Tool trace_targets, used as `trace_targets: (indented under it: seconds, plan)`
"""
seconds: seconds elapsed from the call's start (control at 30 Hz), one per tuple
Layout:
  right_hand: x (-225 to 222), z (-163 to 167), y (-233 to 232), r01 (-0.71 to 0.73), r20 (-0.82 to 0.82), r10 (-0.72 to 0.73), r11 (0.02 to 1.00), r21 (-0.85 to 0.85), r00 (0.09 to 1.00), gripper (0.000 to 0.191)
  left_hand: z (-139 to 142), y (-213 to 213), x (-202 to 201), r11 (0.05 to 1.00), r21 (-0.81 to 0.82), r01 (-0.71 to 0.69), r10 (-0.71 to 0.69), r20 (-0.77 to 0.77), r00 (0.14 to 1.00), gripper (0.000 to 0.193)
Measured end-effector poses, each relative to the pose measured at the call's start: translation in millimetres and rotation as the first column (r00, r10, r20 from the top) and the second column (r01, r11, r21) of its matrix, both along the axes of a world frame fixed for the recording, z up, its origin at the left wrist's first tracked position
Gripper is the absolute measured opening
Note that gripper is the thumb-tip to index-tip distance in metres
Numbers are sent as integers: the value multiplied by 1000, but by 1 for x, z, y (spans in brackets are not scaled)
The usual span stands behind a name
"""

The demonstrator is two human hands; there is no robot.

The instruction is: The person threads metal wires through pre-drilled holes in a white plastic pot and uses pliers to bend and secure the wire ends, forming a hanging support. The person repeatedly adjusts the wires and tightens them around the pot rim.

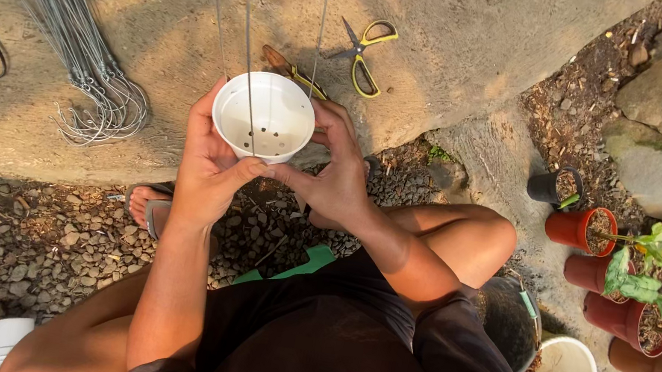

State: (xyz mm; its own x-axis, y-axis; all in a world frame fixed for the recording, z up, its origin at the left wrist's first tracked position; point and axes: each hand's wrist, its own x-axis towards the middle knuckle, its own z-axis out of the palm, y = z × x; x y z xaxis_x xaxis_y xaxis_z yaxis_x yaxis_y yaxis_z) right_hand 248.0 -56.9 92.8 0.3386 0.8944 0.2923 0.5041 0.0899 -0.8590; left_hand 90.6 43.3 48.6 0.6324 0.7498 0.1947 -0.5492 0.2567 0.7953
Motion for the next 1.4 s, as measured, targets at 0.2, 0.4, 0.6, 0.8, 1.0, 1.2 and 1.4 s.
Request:
trace_targets:
  seconds: [0.2, 0.4, 0.6, 0.8, 1.0, 1.2, 1.4]
  plan:
    - [2, -2, 3, -4, 20, 4, 1000, -8, 1000, 88, 8, -2, -1, 1000, -14, 20, -20, -37, 999, 109]
    - [-3, -6, 7, -64, -131, 66, 998, 15, 989, 88, -13, -1, -1, 999, -36, 4, -5, -25, 1000, 107]
    - [-14, -10, 3, -33, -107, 43, 995, 94, 993, 91, -36, -6, -1, 999, -17, -46, 46, -18, 999, 109]
    - [-25, -11, -3, -5, -63, 12, 995, 103, 998, 92, -46, -12, -4, 987, 53, -149, 153, -67, 986, 112]
    - [-29, -9, -6, 11, -68, -1, 987, 158, 998, 92, -49, -13, -1, 991, -23, -135, 134, -36, 990, 121]
    - [-29, -8, -8, 37, 164, -53, 994, 99, 985, 96, -51, -18, 4, 984, -133, -118, 121, 21, 992, 131]
    - [-29, -12, -9, -24, 174, 10, 997, 79, 985, 102, -58, -18, 2, 973, -149, -174, 175, -3, 985, 129]
